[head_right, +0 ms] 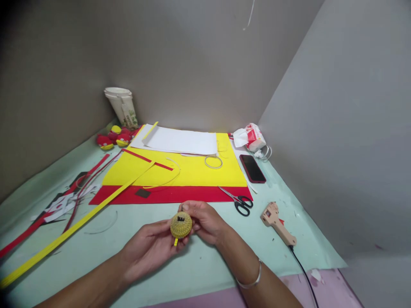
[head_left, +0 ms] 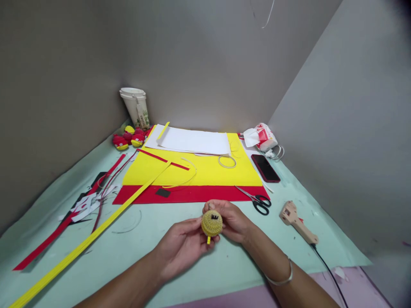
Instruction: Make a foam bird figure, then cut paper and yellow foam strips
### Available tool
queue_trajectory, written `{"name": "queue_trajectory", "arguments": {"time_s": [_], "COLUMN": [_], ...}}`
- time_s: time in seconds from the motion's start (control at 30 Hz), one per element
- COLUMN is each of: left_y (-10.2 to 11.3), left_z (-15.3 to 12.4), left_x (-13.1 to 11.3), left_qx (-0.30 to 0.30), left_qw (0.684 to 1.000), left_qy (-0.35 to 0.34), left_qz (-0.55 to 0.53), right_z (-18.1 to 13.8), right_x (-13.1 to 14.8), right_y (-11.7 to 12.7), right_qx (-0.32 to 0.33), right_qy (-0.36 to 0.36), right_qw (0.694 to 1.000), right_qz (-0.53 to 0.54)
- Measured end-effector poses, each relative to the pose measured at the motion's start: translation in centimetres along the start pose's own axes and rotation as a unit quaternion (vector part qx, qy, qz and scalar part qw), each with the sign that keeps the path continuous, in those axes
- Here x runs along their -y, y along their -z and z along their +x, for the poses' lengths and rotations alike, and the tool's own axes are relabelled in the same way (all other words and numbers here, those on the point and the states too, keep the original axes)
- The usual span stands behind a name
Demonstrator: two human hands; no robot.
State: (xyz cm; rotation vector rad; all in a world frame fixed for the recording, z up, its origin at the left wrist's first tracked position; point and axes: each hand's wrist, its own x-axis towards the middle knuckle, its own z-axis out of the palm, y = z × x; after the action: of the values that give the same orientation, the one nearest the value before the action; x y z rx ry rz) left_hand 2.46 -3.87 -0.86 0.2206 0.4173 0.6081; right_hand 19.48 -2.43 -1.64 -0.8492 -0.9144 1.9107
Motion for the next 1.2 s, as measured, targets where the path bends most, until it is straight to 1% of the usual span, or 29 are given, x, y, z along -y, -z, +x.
{"name": "queue_trajectory", "arguments": {"time_s": [0.23,0.37,0.47,0.57,0.67,0.73,0.8,0.83,0.93,1.0,1.07,1.13,1.2], "left_y": [-0.2,-0.3,-0.5,-0.8,-0.9,-0.7,-0.5,-0.5,-0.5,-0.5,-0.6,-0.6,-0.5], "left_z": [-0.1,-0.1,0.0,0.0,0.0,0.0,0.2,0.2,0.3,0.4,0.4,0.4,0.3], "left_x": [0.0,0.0,-0.1,-0.4,-0.7,-0.9,-1.0,-1.0,-1.1,-1.1,-1.1,-1.0,-0.9], "left_qx": [-0.006,-0.011,-0.018,-0.031,-0.043,-0.048,-0.057,-0.063,-0.082,-0.083,-0.077,-0.074,-0.075], "left_qw": [1.0,1.0,1.0,0.998,0.996,0.995,0.993,0.991,0.986,0.984,0.982,0.979,0.977], "left_qy": [0.002,-0.006,-0.025,-0.055,-0.079,-0.09,-0.104,-0.113,-0.142,-0.157,-0.168,-0.177,-0.185], "left_qz": [0.007,0.001,-0.004,0.006,0.007,0.009,0.015,0.016,0.019,0.032,0.05,0.065,0.08], "right_z": [-0.1,-0.1,0.0,0.2,0.1,-0.2,-0.7,-0.9,-1.4,-1.4,-1.4,-1.2,-1.1], "right_x": [0.1,0.3,0.4,0.4,0.1,-0.1,-0.3,-0.3,-0.4,-0.4,-0.5,-0.6,-0.7], "right_y": [0.0,-0.2,-0.4,-0.4,-0.2,-0.3,-0.4,-0.5,-1.0,-1.3,-1.6,-1.7,-1.7], "right_qx": [-0.004,-0.016,-0.046,-0.106,-0.168,-0.192,-0.196,-0.191,-0.169,-0.166,-0.173,-0.185,-0.193], "right_qy": [0.001,0.001,0.025,0.084,0.157,0.198,0.245,0.271,0.332,0.339,0.327,0.308,0.285], "right_qw": [1.0,1.0,0.999,0.991,0.972,0.958,0.939,0.925,0.867,0.84,0.829,0.83,0.846], "right_qz": [-0.004,-0.008,-0.011,-0.022,-0.054,-0.08,-0.141,-0.186,-0.331,-0.389,-0.42,-0.426,-0.407]}}
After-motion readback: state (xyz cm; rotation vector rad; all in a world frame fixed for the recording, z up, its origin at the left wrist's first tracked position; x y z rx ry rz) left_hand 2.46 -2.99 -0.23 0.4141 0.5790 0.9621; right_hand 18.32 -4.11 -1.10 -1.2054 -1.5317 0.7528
